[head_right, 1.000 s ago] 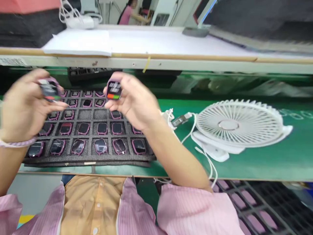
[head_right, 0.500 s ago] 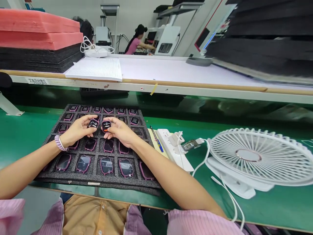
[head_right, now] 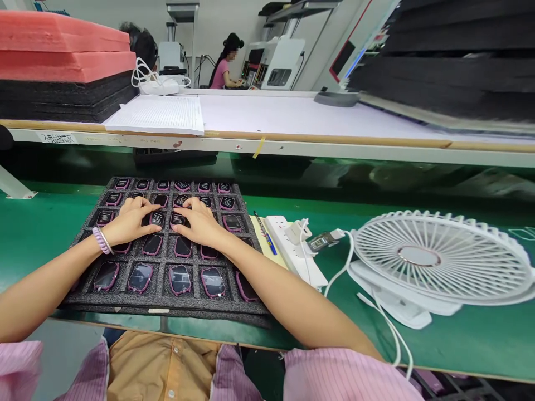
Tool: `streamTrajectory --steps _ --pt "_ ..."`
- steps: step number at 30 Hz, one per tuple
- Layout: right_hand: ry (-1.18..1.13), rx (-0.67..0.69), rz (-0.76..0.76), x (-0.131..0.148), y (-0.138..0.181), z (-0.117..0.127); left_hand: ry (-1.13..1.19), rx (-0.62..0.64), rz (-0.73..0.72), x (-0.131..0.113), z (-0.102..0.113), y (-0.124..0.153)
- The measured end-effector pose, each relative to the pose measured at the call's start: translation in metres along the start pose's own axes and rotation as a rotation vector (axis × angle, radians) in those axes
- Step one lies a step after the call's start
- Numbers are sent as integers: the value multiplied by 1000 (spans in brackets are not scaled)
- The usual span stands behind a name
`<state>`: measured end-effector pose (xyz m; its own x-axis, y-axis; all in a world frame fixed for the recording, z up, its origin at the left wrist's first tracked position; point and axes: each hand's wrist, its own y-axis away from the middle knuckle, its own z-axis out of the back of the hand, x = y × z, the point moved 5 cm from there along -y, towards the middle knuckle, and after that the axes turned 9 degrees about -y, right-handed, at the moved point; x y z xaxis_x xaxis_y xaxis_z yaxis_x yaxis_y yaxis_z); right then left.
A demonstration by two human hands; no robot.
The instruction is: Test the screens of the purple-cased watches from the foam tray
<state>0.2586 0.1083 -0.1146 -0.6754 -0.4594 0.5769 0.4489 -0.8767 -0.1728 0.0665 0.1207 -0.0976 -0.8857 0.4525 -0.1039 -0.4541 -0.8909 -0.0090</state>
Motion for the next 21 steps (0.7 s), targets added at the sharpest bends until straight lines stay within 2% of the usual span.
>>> streamTrajectory --steps 2,4,6,9,11,13,17,21 --pt "80 13 -51 0 3 13 -44 0 7 -6 6 0" --pt "144 -58 -95 0 10 38 -64 3 -25 -21 14 -2" --pt "257 -145 -192 -3 21 64 -62 17 -89 -44 21 -10" --pt "484 -99 -412 -13 38 87 -28 74 -160 -83 20 -28" --pt "569 -18 -525 -20 48 88 3 96 -165 -103 13 -42" --pt "585 37 -575 -26 56 82 53 97 -145 -116 4 -53" --pt "528 33 -523 -32 64 68 247 56 -114 -123 -6 -63" --pt "397 -20 -452 -37 63 64 560 78 -173 -120 3 -57"
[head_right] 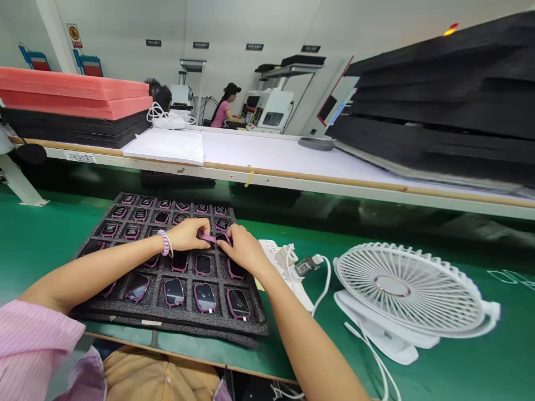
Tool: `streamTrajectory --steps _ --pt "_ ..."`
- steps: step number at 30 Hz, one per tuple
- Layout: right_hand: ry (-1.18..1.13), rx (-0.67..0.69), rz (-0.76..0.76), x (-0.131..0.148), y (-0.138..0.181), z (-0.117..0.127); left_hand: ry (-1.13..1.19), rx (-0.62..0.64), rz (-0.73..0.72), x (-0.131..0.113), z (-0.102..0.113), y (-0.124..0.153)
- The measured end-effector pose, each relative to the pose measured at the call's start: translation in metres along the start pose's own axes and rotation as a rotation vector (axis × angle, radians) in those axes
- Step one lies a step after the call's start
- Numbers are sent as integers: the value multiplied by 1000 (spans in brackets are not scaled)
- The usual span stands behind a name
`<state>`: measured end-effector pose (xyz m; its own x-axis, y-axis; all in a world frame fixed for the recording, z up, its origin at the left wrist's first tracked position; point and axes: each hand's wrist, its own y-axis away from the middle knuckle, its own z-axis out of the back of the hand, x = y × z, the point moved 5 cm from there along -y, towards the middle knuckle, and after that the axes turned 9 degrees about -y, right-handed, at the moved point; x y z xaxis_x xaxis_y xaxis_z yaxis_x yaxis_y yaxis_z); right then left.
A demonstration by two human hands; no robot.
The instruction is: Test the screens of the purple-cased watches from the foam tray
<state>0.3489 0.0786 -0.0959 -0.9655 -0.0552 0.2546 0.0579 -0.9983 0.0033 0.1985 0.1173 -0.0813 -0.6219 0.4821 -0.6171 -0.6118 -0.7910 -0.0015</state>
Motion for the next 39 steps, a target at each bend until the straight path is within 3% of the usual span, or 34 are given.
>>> streamTrajectory --steps 6,8,11,16,19,23,30,39 --pt "-242 -33 61 3 -16 2 501 -83 129 17 53 35" --pt "-575 -11 109 13 -22 3 608 -157 195 31 70 50" --pt "-1206 133 103 40 -33 0 693 -242 280 49 80 69" --pt "-1717 446 47 97 -38 -14 712 -298 359 62 73 83" --pt "-1814 543 128 117 -30 -20 686 -340 373 65 68 87" --pt "-1844 558 186 117 -20 -32 607 -422 363 68 65 93" --pt "-1881 572 252 106 -19 -40 174 -448 203 66 64 98" --pt "-1994 658 327 112 -15 -39 189 -500 140 62 58 103"
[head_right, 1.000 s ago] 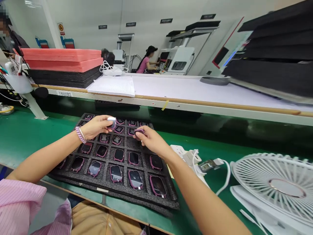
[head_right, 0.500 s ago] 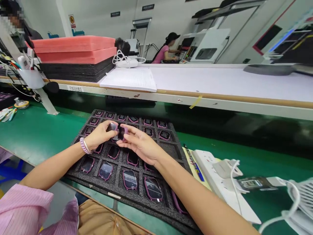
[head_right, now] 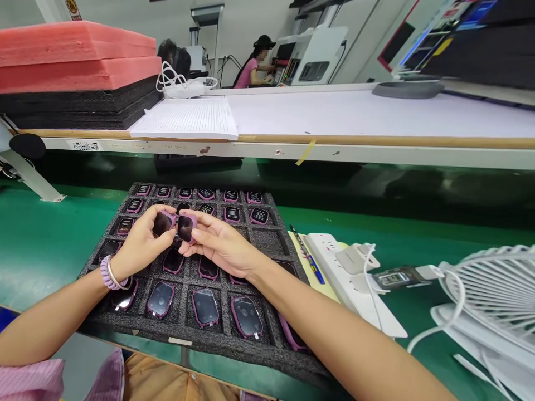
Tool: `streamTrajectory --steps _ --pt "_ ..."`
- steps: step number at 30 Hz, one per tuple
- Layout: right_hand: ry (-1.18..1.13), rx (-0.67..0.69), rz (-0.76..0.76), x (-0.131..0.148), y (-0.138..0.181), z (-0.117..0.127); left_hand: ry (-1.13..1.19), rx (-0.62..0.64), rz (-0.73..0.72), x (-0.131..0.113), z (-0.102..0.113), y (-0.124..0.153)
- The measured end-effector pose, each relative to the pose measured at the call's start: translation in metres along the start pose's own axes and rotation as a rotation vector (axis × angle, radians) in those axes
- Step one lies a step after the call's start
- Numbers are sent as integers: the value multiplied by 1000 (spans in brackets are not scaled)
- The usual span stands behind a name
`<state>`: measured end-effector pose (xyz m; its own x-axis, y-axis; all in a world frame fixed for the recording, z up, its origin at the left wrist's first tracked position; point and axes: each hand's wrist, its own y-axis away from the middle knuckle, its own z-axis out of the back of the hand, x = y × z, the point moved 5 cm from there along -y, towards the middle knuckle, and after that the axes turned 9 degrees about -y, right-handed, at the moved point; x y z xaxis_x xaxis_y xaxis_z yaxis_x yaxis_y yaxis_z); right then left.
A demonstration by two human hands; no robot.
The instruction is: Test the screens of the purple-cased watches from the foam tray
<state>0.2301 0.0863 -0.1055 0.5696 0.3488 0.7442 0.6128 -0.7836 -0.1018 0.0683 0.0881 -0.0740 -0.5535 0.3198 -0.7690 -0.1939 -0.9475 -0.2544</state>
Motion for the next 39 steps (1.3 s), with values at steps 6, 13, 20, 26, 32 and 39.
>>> streamTrajectory --steps 6,13,20,26,32,39 --pt "-10 8 -14 0 0 1 5 -25 -23 -3 2 1" --pt "4 6 -15 -1 0 -1 -9 -19 -54 -3 2 2" --pt "35 -2 8 2 3 -3 7 -9 -65 0 0 2" --pt "65 12 15 2 3 -5 20 10 -59 1 0 1" --pt "56 28 27 2 4 -5 75 17 -47 0 -2 1" --pt "98 -1 11 3 5 -3 82 31 -47 -1 -2 1"
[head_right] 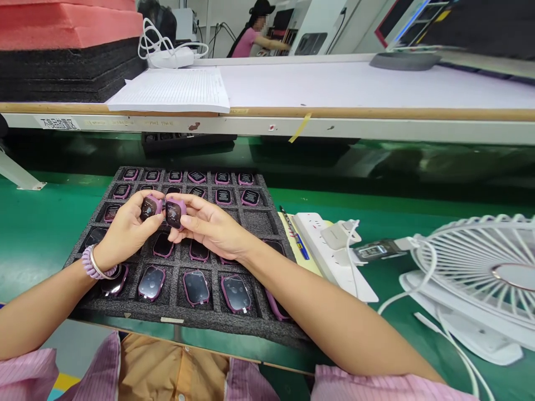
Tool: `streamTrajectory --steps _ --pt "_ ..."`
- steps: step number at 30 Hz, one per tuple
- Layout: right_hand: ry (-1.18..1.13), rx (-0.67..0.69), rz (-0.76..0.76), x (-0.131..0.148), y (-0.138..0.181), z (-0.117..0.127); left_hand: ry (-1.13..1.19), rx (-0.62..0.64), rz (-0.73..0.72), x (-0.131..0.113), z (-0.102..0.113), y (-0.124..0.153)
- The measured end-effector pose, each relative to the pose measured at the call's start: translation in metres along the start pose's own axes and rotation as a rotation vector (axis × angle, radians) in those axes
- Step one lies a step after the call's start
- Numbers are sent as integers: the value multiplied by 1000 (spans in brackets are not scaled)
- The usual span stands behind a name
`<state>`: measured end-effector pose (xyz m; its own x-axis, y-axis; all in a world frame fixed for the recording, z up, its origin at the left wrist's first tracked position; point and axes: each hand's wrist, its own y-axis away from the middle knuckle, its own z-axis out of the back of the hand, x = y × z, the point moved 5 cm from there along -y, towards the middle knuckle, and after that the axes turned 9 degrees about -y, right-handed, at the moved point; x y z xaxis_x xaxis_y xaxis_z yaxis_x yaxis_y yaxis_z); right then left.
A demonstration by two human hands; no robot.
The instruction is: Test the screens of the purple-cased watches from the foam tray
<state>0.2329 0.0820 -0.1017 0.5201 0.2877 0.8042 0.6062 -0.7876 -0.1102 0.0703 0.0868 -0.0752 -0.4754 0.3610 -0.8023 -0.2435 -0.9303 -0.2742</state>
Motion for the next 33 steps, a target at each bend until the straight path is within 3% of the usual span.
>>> streamTrajectory --steps 33 --pt "27 -14 29 1 1 -3 11 -32 3 1 0 2"
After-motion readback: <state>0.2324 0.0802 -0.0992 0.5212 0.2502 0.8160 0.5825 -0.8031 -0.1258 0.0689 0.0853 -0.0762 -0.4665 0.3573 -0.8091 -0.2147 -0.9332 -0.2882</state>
